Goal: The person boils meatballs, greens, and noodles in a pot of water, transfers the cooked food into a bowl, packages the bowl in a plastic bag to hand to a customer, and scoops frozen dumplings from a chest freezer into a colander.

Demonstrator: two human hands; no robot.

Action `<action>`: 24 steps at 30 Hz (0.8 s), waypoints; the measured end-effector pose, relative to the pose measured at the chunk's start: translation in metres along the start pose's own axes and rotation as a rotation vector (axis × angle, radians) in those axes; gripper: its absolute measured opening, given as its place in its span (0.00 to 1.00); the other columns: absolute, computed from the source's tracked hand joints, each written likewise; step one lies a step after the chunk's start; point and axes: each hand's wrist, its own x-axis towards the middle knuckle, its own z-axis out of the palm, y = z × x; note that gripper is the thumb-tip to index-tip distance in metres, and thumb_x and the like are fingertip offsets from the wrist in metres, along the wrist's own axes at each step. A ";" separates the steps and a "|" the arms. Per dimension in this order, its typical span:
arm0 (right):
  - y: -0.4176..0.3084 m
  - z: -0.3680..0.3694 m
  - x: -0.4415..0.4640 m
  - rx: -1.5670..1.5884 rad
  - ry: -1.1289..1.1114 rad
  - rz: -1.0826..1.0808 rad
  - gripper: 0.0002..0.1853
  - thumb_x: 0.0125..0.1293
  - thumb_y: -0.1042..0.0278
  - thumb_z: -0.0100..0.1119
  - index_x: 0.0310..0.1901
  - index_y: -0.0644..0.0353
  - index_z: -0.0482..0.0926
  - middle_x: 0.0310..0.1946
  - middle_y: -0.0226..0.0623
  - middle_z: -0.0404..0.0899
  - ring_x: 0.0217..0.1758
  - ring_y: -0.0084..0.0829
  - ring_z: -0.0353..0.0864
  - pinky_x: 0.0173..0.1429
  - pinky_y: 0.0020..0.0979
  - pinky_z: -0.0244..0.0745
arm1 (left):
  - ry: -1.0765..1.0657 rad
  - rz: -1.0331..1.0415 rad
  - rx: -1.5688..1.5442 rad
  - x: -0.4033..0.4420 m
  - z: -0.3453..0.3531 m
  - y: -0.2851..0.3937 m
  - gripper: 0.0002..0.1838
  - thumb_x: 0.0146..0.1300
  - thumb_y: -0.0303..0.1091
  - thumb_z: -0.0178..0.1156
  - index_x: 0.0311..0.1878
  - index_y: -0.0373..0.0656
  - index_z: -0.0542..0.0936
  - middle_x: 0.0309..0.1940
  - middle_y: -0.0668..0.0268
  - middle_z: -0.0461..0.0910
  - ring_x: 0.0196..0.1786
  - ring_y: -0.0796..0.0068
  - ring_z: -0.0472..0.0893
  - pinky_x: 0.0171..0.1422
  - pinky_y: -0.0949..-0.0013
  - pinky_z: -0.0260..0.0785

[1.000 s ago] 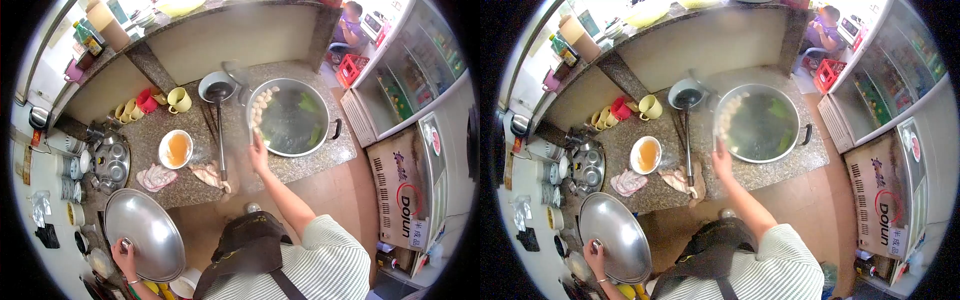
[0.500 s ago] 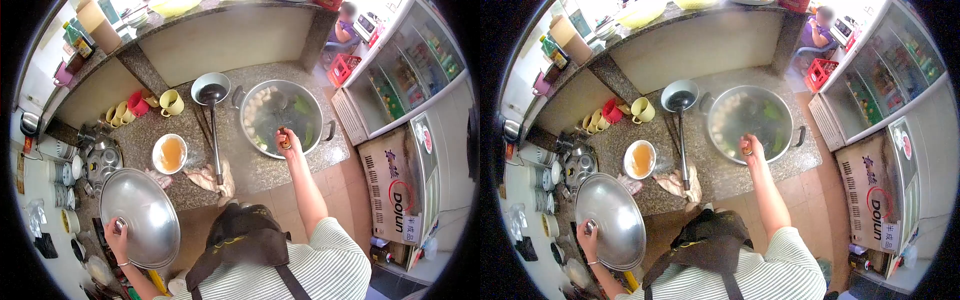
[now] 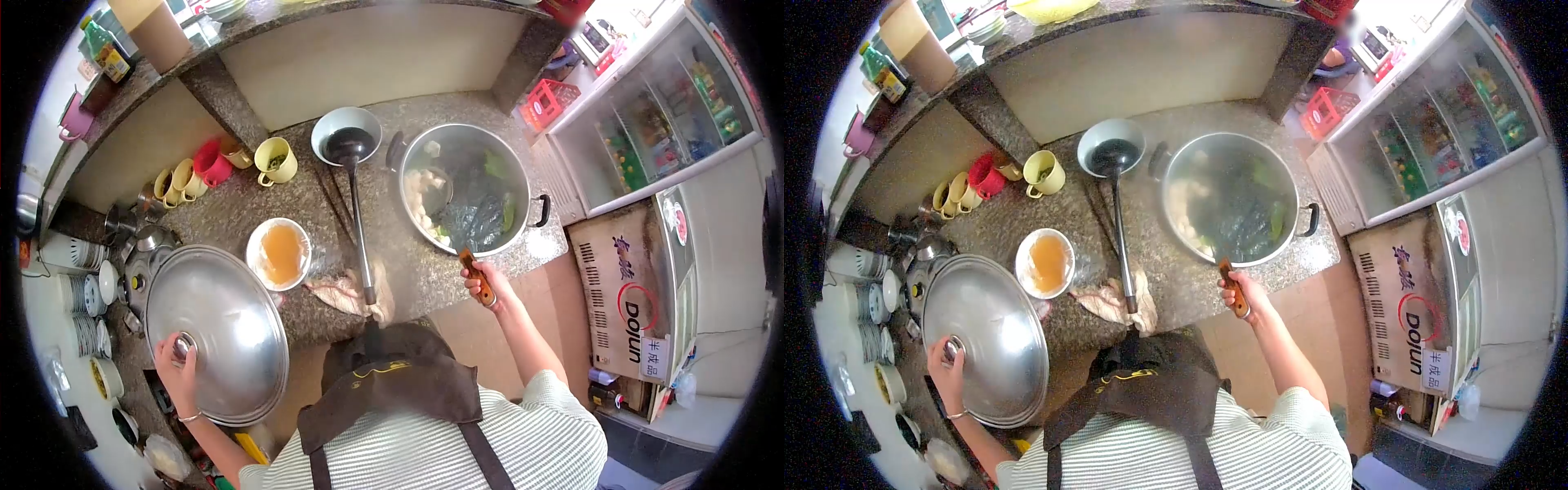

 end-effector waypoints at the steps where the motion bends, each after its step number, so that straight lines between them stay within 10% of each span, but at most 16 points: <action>1: 0.001 0.000 -0.002 0.070 -0.053 0.022 0.11 0.69 0.67 0.42 0.50 0.59 0.62 0.33 0.37 0.69 0.20 0.18 0.63 0.17 0.17 0.62 | 0.002 0.013 0.031 0.005 0.002 0.001 0.18 0.48 0.25 0.63 0.45 0.38 0.78 0.40 0.62 0.71 0.38 0.67 0.73 0.44 0.70 0.67; 5: 0.002 -0.015 -0.012 0.560 -0.289 0.160 0.14 0.70 0.66 0.41 0.53 0.62 0.63 0.36 0.37 0.69 0.20 0.17 0.63 0.18 0.15 0.65 | -0.053 -0.028 0.006 0.019 0.006 0.008 0.18 0.48 0.25 0.63 0.45 0.38 0.78 0.39 0.62 0.71 0.38 0.68 0.73 0.43 0.70 0.67; 12: 0.000 -0.004 -0.009 0.124 -0.083 0.032 0.14 0.69 0.66 0.42 0.53 0.61 0.63 0.36 0.36 0.69 0.21 0.17 0.62 0.19 0.15 0.64 | -0.017 0.019 -0.040 0.021 0.016 0.031 0.18 0.48 0.25 0.64 0.46 0.40 0.79 0.36 0.66 0.70 0.34 0.75 0.71 0.40 0.73 0.65; 17: -0.024 -0.008 -0.010 0.649 -0.331 0.172 0.13 0.70 0.67 0.40 0.52 0.65 0.61 0.36 0.38 0.69 0.22 0.20 0.65 0.20 0.19 0.65 | 0.022 0.012 -0.028 0.008 0.018 0.045 0.19 0.48 0.26 0.65 0.46 0.40 0.79 0.36 0.67 0.70 0.32 0.76 0.69 0.39 0.75 0.64; 24: -0.040 0.004 0.040 0.106 0.001 -0.068 0.09 0.70 0.67 0.42 0.46 0.63 0.63 0.33 0.42 0.71 0.24 0.25 0.67 0.23 0.25 0.67 | 0.057 0.036 -0.015 -0.012 0.022 0.056 0.18 0.47 0.28 0.66 0.46 0.40 0.79 0.35 0.67 0.70 0.31 0.76 0.69 0.37 0.74 0.63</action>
